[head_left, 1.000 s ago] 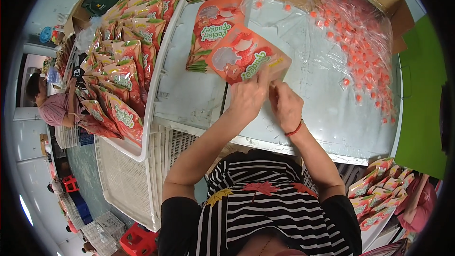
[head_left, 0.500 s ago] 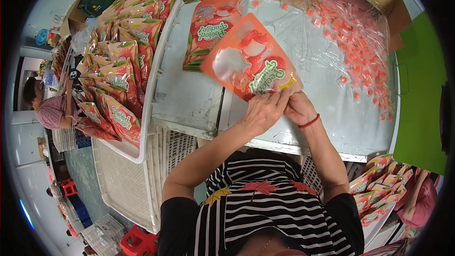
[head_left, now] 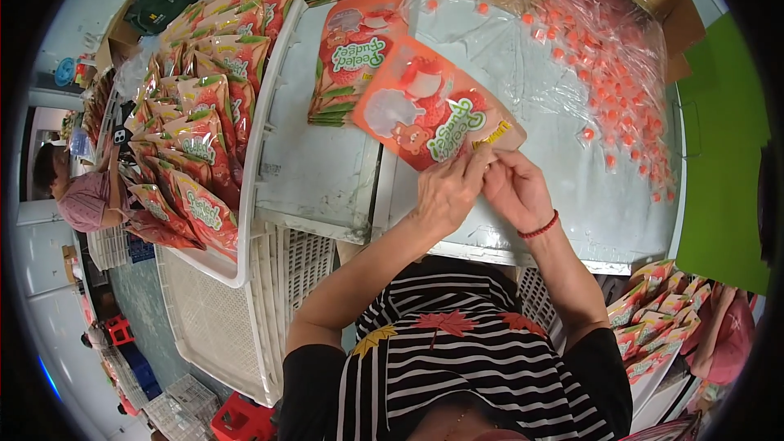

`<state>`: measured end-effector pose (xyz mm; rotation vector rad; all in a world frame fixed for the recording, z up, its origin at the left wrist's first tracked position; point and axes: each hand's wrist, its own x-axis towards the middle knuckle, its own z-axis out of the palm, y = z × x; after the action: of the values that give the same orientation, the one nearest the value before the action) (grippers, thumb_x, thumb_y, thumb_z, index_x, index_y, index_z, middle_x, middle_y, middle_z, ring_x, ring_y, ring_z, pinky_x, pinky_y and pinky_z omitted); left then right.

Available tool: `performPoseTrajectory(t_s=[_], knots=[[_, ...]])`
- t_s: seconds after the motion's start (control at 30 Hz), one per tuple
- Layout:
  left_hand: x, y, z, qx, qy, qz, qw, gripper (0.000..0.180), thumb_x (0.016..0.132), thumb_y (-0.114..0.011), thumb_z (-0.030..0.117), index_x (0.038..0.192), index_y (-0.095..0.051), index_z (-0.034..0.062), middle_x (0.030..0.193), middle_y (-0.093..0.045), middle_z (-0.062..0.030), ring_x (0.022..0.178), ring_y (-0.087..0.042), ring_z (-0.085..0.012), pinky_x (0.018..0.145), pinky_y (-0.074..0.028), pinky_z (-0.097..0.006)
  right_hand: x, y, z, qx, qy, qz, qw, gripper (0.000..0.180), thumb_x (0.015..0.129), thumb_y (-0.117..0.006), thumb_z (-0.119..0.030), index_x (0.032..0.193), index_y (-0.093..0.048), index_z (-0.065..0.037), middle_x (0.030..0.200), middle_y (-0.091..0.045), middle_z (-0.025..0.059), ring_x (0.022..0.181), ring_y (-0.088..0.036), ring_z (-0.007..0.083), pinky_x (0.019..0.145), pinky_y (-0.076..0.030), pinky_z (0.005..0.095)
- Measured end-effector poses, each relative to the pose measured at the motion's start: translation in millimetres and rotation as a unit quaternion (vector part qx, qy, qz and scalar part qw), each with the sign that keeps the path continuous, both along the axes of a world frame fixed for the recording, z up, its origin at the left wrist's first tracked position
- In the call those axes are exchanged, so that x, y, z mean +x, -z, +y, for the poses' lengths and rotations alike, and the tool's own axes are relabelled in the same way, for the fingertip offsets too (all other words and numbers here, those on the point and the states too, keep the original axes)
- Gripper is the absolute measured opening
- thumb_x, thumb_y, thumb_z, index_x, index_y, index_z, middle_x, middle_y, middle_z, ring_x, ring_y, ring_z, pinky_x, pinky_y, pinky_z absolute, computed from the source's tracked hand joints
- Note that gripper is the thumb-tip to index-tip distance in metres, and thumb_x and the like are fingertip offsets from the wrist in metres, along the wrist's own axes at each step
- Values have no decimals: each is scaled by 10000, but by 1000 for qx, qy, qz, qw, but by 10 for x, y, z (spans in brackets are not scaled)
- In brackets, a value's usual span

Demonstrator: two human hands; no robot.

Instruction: Packing individual candies into pre-labeled plastic pouches at a packing station.

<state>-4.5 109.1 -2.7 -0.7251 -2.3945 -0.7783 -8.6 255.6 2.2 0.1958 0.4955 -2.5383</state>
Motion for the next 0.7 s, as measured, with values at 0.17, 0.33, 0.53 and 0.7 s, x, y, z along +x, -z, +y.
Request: performPoseTrajectory(t_s=[0.17,0.33,0.53,0.7], knots=[[-47,3,-18,15,-5,-43,999,353,735,-601,60,1086,-571,32,691,-587,-89,601,-620,-218,496,-500,-334,110,90,-42,-74,54,-20,996,290,933,-444,-86,1207,-483,0,1215,-559,105,1149,-517,219,1025,-386,355],[237,2,187,-52,72,-24,996,462,663,-628,28,1123,-586,40,690,-570,-48,602,-599,-186,506,-487,-306,148,617,153,-12,-26,33,999,373,941,-506,-223,1274,-465,-60,1236,-545,100,1093,-551,248,945,-473,398],[288,-3,150,13,137,-121,983,652,657,-756,215,1229,-516,13,868,-626,-102,746,-627,-228,621,-516,-322,-49,155,-49,68,27,-2,997,339,950,-479,-240,1236,-503,-60,1192,-570,107,1051,-575,238,896,-503,368],[-11,-191,-90,-71,217,-114,967,1118,488,-803,524,1377,-335,32,1421,-276,-246,1316,-240,-460,1041,-237,-583,-62,88,-52,95,6,203,975,427,951,-470,-205,1334,-408,-27,1299,-493,143,1158,-518,244,978,-445,385]])
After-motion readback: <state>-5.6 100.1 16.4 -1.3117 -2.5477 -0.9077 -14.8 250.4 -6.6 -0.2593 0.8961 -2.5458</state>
